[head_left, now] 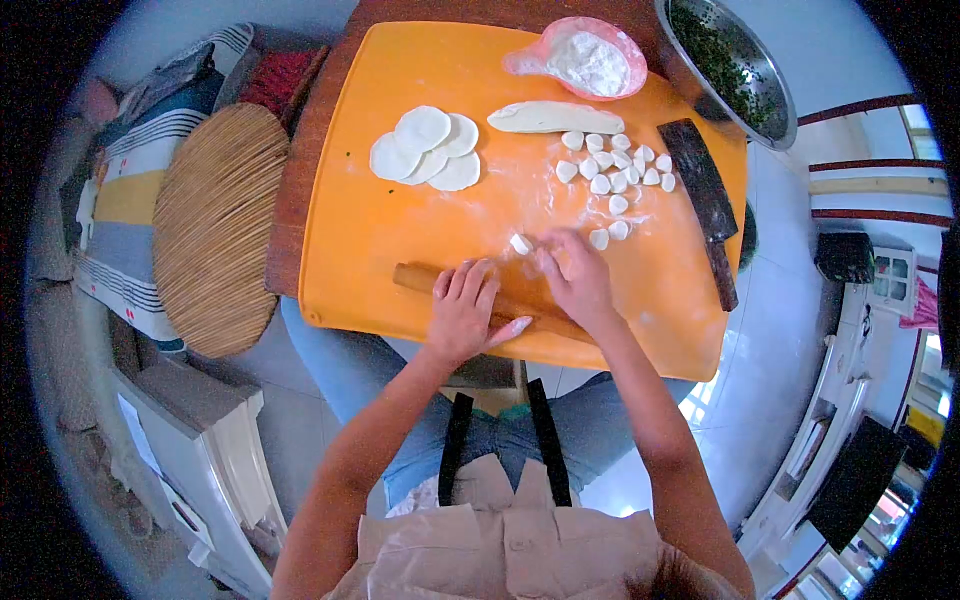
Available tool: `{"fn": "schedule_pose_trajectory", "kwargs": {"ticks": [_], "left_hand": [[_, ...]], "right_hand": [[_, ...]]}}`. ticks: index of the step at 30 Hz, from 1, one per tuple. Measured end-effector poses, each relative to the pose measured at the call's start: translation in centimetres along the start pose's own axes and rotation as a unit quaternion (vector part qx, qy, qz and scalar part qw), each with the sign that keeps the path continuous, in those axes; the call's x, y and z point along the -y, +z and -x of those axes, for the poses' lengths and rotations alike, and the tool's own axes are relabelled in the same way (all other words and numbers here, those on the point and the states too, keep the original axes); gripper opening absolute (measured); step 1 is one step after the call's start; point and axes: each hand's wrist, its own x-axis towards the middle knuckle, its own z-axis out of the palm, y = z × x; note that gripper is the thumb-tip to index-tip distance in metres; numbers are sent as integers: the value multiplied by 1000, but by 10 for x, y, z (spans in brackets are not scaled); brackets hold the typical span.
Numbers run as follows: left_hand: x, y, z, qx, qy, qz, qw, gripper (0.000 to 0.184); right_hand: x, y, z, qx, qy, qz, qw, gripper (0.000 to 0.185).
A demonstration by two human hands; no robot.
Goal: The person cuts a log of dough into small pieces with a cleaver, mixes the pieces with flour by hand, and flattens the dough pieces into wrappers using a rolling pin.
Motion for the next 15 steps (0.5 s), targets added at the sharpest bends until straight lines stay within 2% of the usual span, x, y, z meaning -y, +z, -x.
{"fn": "schedule_pose_trajectory", "kwargs": {"ticks": [1,4,7,10,13,15], "left_hand": [[0,-2,-1,1,-4,1,1000,60],[-1,-6,-3,7,-13,-2,1000,58],[1,-6,-1,14,-22,0,1000,58],[2,4,6,7,-28,25,999,58],[2,4,7,-8,-4,21,1000,55],[3,-2,3,-25,13,1,1000,52]], "right_hand": [[4,5,-9,-18,-16,7,1000,31],[11,40,-44,-23,-67,156,985,51],[24,62,-55,48,-56,178,981,63],[24,65,-43,109,-76,170,976,65],[21,60,-38,130,-90,75,985,65],[15,60,-40,53,-82,86,991,61]]}}
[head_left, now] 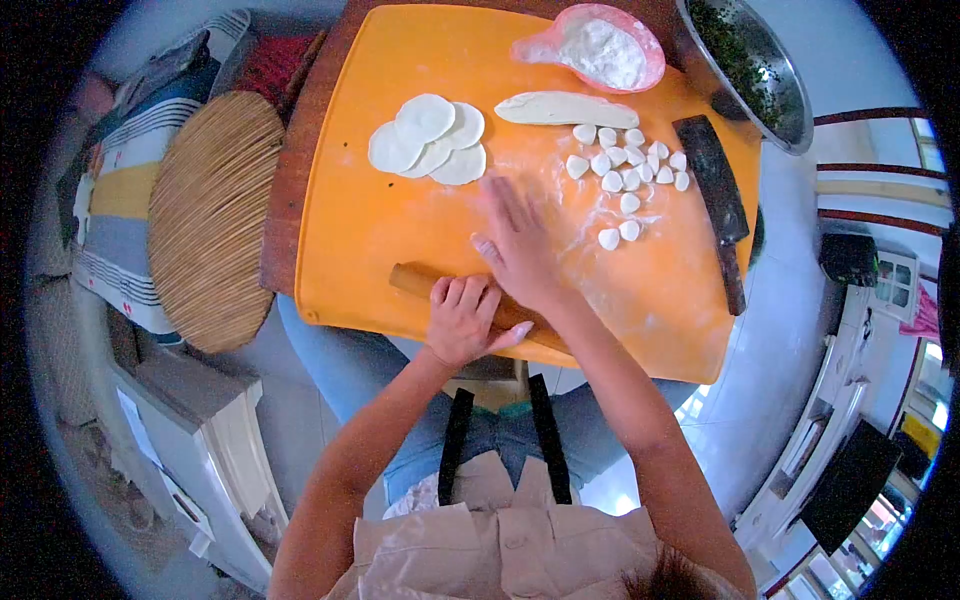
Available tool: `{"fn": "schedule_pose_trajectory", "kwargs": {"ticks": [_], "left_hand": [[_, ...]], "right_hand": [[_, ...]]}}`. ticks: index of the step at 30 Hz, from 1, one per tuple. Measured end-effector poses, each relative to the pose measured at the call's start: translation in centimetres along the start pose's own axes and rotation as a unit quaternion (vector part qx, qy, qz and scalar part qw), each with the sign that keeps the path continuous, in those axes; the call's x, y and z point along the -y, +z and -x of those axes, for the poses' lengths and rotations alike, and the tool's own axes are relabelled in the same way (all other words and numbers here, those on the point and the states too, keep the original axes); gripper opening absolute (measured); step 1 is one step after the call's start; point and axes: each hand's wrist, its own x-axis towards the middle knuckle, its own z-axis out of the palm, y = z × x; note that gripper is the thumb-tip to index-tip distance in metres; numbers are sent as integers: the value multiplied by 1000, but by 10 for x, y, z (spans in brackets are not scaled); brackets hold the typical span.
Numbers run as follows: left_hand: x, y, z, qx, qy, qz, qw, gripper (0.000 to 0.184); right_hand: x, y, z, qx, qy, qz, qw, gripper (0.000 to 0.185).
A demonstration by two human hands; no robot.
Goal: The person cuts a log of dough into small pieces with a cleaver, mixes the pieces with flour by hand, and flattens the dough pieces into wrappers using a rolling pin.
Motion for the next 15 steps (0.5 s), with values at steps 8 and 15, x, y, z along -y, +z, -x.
{"fn": "schedule_pose_trajectory", "kwargs": {"ticks": [8,15], "left_hand": [[-2,-2,0,-7,-3,5,1000,51],[-2,-4,-4,-16,-4,14,1000,50]], "right_hand": [[-7,-39,37,30,75,-73,994,41],[-17,-29,45,26,57,-22,998,34]]}}
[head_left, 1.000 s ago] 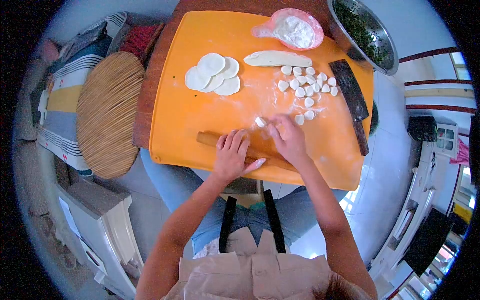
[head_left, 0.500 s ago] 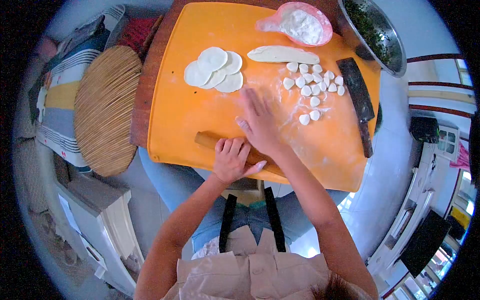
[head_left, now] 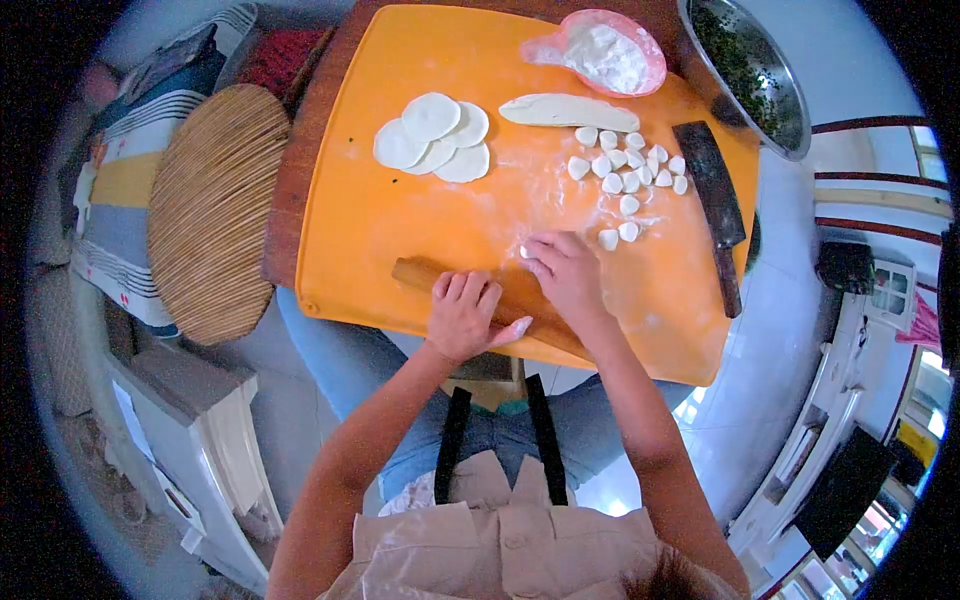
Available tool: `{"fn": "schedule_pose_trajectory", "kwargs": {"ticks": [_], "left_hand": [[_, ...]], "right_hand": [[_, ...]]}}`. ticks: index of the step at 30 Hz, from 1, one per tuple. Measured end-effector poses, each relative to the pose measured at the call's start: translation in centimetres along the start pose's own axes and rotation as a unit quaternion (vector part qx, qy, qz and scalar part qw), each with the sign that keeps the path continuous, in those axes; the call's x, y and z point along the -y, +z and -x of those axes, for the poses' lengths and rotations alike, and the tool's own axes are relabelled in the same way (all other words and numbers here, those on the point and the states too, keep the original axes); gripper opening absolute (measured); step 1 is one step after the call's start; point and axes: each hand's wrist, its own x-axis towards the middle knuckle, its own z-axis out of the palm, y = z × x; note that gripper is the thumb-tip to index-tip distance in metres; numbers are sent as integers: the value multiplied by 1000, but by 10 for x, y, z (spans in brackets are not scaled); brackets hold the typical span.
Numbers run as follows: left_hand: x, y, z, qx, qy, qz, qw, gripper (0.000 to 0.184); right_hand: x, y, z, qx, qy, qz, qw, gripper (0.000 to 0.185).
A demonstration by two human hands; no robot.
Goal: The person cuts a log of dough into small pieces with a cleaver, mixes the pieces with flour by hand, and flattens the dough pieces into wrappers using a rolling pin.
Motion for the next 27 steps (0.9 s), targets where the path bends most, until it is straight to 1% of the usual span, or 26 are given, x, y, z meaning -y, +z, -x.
{"fn": "schedule_pose_trajectory", "kwargs": {"ticks": [1,4,7,10,13,16,17,18,19,22,23,25,26,27], "left_hand": [[0,2,1,-7,-1,4,1000,50],[0,4,3,3,-6,4,1000,49],[1,5,5,10,-3,-5,1000,49],[1,1,0,18,-10,9,1000,48],[2,8,4,-1,-23,43,999,45],[-1,7,4,19,-32,24,999,40],[-2,5,2,40,-37,19,998,39],[-2,2,-3,61,-39,12,997,37],[-1,1,-8,82,-41,6,996,36],[8,5,-17,88,-81,-25,993,35],[10,4,-18,77,-89,-29,993,33],[11,1,-17,95,-110,-15,989,36],[10,2,-17,104,-121,-7,987,37],[8,2,-19,106,-123,-29,986,41]], "right_hand": [[-1,-2,2,9,-12,31,999,34],[2,2,-8,-36,-71,69,994,49],[12,23,-40,-71,-13,85,994,64],[14,39,-48,11,-20,172,985,71],[17,34,-45,8,-35,208,977,71],[21,25,-51,40,7,215,976,73],[13,28,-53,-12,-3,115,993,67],[-4,35,-55,-67,-13,14,998,62],[-9,31,-55,-121,-25,-88,988,57],[-14,-13,-32,-16,104,-75,992,29],[-6,-19,-25,-8,103,-54,993,23],[6,-28,-11,2,103,-13,995,13],[4,-26,-8,25,110,-53,992,13],[2,-23,-7,49,115,-91,988,14]]}}
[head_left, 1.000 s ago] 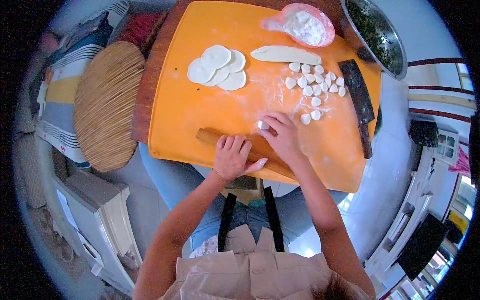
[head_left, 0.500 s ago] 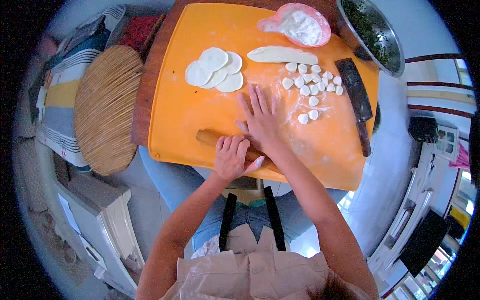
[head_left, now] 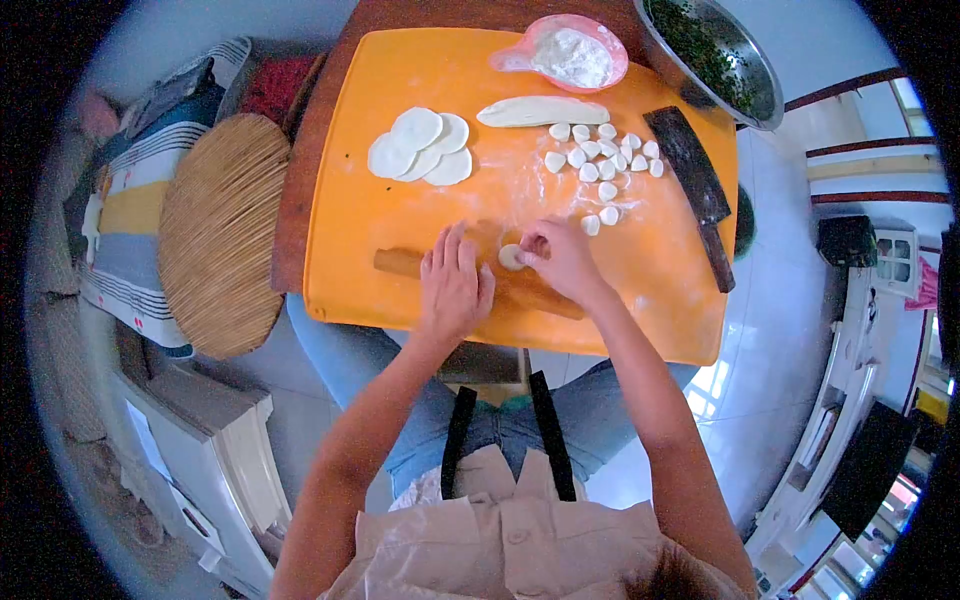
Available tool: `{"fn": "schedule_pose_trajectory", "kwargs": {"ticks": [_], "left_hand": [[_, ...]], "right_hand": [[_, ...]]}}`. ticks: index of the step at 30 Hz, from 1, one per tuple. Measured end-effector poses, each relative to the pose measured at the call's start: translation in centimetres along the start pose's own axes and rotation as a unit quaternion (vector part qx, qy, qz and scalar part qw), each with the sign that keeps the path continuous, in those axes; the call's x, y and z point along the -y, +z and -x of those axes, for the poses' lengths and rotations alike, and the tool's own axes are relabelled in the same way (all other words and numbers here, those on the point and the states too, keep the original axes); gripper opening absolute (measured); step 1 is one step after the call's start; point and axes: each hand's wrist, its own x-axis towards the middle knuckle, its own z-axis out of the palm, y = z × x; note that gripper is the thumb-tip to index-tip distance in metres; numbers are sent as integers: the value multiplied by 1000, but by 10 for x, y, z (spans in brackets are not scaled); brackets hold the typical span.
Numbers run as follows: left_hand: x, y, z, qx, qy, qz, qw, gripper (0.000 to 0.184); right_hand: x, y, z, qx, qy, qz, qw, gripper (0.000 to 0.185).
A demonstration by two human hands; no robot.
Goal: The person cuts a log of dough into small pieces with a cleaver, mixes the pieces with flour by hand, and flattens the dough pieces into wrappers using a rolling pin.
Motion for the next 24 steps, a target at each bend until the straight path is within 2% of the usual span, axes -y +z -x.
{"fn": "schedule_pose_trajectory", "kwargs": {"ticks": [1,4,7,11,14,16,18,20,22,24], "left_hand": [[-3,0,-1,-1,-6,-22,1000,44],[-11,1,-23,-2,-14,-56,998,52],[-11,11,-64,-20,-28,-55,998,55],[-10,17,-70,-30,-24,-64,997,55],[-13,3,-15,53,-6,-57,997,53],[-9,1,-13,58,4,-59,997,52],[-13,3,-30,51,9,-74,996,51],[-12,14,-67,-11,-11,-60,998,51],[-13,21,-80,-46,-43,-35,997,50],[-15,13,-59,-13,-18,-52,998,50]], "right_hand": [[-1,2,-1,29,6,-36,999,15],[8,4,-4,34,25,-70,997,13],[15,3,-16,9,-7,143,990,12],[1,-3,-27,45,0,95,994,13],[-1,-6,-22,42,15,-6,999,16],[1,-4,-10,32,32,-53,998,18],[13,-3,-11,38,36,87,995,18],[21,2,-16,18,29,194,980,20],[9,-1,-22,33,0,181,983,15],[2,-6,-25,53,-7,111,992,13]]}}
